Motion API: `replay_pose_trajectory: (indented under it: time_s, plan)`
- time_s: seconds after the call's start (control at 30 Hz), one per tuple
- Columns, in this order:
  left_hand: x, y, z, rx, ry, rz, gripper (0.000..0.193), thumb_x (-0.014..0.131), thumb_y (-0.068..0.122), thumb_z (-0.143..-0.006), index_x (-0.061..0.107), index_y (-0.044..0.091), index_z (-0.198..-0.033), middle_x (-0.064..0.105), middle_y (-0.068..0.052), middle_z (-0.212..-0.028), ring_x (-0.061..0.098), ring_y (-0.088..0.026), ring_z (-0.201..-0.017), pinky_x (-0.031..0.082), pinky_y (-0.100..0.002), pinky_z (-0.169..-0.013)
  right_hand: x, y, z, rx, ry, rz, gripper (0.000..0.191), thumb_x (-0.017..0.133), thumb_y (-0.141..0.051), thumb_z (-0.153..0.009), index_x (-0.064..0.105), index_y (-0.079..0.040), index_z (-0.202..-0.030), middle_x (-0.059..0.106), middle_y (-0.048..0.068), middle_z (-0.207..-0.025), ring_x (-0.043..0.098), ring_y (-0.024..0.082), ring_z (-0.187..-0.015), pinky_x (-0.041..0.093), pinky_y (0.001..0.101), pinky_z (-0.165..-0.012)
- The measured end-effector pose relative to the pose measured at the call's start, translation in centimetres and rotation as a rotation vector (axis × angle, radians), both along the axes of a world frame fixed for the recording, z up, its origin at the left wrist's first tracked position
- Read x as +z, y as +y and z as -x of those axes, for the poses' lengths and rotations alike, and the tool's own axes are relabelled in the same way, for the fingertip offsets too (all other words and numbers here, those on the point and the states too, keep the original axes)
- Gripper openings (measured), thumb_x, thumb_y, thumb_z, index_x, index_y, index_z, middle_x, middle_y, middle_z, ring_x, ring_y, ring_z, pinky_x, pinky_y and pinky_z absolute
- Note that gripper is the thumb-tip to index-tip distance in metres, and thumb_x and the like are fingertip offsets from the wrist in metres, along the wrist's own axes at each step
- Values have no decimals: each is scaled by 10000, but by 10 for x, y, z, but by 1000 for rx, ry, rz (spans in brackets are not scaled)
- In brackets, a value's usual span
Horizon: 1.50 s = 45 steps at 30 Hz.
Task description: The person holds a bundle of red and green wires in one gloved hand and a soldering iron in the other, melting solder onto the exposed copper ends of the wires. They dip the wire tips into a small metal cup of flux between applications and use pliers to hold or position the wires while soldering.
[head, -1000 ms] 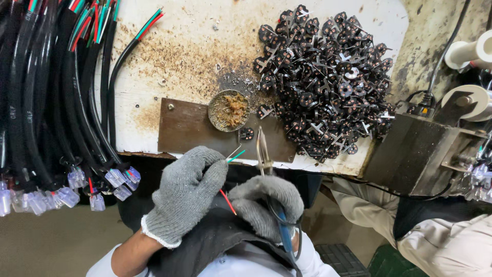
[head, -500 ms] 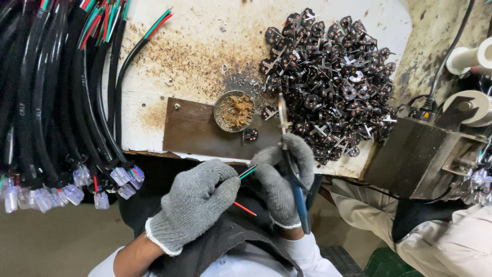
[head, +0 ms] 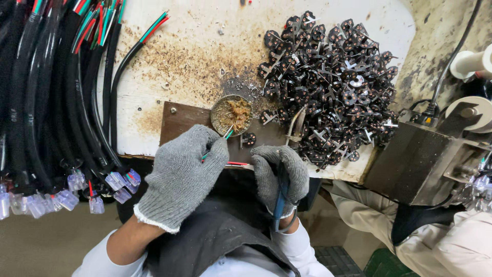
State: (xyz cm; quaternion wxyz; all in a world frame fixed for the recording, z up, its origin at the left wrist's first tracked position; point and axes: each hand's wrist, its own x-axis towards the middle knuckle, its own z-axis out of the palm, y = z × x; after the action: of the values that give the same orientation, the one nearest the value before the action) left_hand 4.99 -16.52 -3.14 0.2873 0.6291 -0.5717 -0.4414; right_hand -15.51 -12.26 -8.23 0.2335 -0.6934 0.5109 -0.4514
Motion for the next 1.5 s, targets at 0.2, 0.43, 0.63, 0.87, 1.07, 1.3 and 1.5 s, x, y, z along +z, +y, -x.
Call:
replay_pose_trajectory:
  time_s: [0.2, 0.43, 0.63, 0.87, 1.07, 1.3, 1.5]
  plan:
    - [8, -1, -1, 22, 26, -196, 159, 685, 213, -919, 683, 55, -911, 705, -126, -738, 714, -267, -614, 547, -378, -596, 14, -5, -4, -44, -28, -115, 280, 757, 65, -917, 622, -12, -1150, 752, 122, -974, 757, 234, -897, 607, 343, -847]
    - [5, -4, -1, -32, -32, -20, 170, 689, 206, -933, 687, 37, -923, 700, -152, -778, 703, -294, -711, 527, -395, -631, 27, -9, -10, -70, -4, -197, 129, 762, 58, -886, 701, 24, -995, 746, 104, -924, 749, 203, -862, 596, 306, -811]
    - [11, 18, -12, 55, 102, -305, 155, 705, 198, -889, 714, 49, -929, 737, -94, -761, 704, -233, -602, 559, -348, -597, 33, -14, -20, -131, 18, -233, 251, 724, 56, -925, 670, 24, -1168, 742, 135, -1075, 758, 239, -934, 604, 327, -851]
    - [0, 29, -13, 28, 109, -12, 144, 721, 154, -892, 708, 42, -982, 741, -98, -937, 740, -236, -770, 573, -338, -688, 35, -5, -36, -90, 383, -122, 284, 777, -42, -913, 680, -39, -1181, 741, 144, -1057, 705, 318, -926, 559, 381, -843]
    - [-3, 25, -11, -34, 87, 143, 136, 725, 137, -885, 700, 52, -988, 726, -92, -1025, 744, -269, -843, 587, -345, -728, 28, 10, -35, -328, -487, -403, 329, 691, -248, -943, 634, -94, -1229, 712, 69, -1134, 661, 130, -863, 575, 288, -706]
    - [-8, 20, -6, -76, 34, 158, 133, 747, 150, -875, 685, 67, -958, 689, -90, -972, 707, -283, -746, 562, -357, -636, -7, 34, 30, -73, -86, -338, 363, 664, -426, -975, 716, -93, -839, 712, 24, -801, 702, 160, -761, 551, 326, -740]
    - [-11, 23, -6, -105, -40, 188, 148, 738, 178, -878, 685, 82, -977, 685, -86, -983, 702, -302, -748, 554, -381, -612, -44, 61, 43, -52, -164, -495, 366, 677, -440, -941, 741, -80, -955, 712, 55, -875, 676, 250, -842, 544, 386, -840]
